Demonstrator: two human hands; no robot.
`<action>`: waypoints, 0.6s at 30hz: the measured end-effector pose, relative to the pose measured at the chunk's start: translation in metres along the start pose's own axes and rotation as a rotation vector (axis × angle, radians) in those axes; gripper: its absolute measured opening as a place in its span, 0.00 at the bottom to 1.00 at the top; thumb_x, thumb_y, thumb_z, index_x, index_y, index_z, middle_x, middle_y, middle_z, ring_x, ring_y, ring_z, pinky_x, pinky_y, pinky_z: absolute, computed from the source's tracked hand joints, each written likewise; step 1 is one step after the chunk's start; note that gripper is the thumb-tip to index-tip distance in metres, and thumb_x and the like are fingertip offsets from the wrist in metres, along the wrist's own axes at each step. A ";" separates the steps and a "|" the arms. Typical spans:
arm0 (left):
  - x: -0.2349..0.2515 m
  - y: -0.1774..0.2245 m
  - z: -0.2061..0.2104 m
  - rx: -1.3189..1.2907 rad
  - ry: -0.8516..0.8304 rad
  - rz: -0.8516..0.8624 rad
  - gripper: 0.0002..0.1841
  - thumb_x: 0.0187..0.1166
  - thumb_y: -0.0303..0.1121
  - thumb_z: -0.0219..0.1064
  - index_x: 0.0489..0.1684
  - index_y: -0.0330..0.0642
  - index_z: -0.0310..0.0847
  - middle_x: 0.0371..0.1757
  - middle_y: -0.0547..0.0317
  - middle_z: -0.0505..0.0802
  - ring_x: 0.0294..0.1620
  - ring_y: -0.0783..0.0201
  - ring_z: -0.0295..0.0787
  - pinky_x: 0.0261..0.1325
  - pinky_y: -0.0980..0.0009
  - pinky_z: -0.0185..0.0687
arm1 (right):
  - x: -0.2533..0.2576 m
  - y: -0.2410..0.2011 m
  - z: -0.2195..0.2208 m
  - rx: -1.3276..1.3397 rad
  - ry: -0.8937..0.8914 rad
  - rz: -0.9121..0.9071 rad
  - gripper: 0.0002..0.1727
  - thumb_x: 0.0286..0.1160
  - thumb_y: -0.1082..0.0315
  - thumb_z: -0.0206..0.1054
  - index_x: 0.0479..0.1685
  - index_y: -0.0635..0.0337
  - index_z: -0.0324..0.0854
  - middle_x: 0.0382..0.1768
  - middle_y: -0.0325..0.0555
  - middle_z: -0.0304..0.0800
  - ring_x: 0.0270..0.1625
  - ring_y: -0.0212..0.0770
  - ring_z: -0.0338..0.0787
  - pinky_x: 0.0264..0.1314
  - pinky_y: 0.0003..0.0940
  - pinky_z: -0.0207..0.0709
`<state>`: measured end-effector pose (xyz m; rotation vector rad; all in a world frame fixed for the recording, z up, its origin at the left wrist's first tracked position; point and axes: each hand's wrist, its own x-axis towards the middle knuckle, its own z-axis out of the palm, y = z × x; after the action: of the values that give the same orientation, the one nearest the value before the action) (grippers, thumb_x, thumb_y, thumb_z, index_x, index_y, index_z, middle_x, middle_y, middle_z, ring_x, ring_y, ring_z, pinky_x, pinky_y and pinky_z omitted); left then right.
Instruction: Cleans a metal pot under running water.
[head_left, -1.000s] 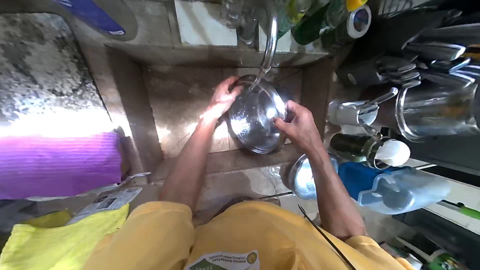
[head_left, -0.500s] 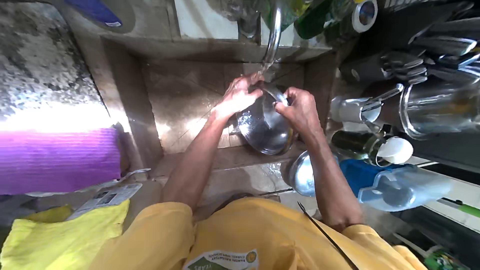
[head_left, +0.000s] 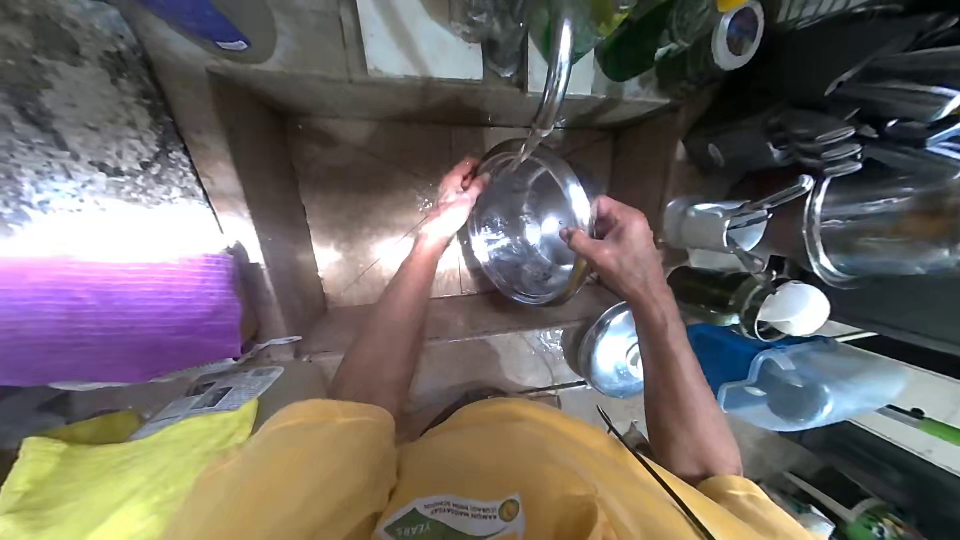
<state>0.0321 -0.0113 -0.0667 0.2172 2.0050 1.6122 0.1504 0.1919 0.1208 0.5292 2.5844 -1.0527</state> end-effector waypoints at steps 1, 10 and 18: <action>0.000 -0.001 0.003 -0.013 0.033 -0.009 0.20 0.88 0.38 0.60 0.72 0.36 0.79 0.63 0.43 0.90 0.64 0.58 0.87 0.72 0.58 0.80 | 0.008 -0.002 0.003 -0.060 0.035 0.030 0.17 0.67 0.51 0.75 0.35 0.55 0.80 0.22 0.43 0.81 0.23 0.41 0.82 0.26 0.44 0.75; 0.010 0.043 -0.010 0.256 -0.181 0.221 0.19 0.83 0.37 0.66 0.70 0.42 0.84 0.65 0.49 0.92 0.69 0.57 0.87 0.78 0.54 0.77 | 0.010 0.008 0.008 0.012 -0.013 0.005 0.09 0.68 0.62 0.71 0.38 0.56 0.81 0.24 0.43 0.83 0.24 0.39 0.82 0.28 0.42 0.76; -0.024 -0.037 0.048 0.073 0.027 -0.393 0.26 0.89 0.55 0.57 0.65 0.45 0.88 0.65 0.46 0.92 0.71 0.49 0.85 0.77 0.42 0.74 | -0.017 -0.014 0.021 0.041 0.034 -0.030 0.15 0.75 0.56 0.74 0.35 0.56 0.75 0.17 0.42 0.73 0.15 0.40 0.72 0.16 0.37 0.66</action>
<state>0.0840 0.0086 -0.1001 -0.1647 1.9776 1.3013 0.1619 0.1640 0.1223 0.5242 2.6132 -1.1187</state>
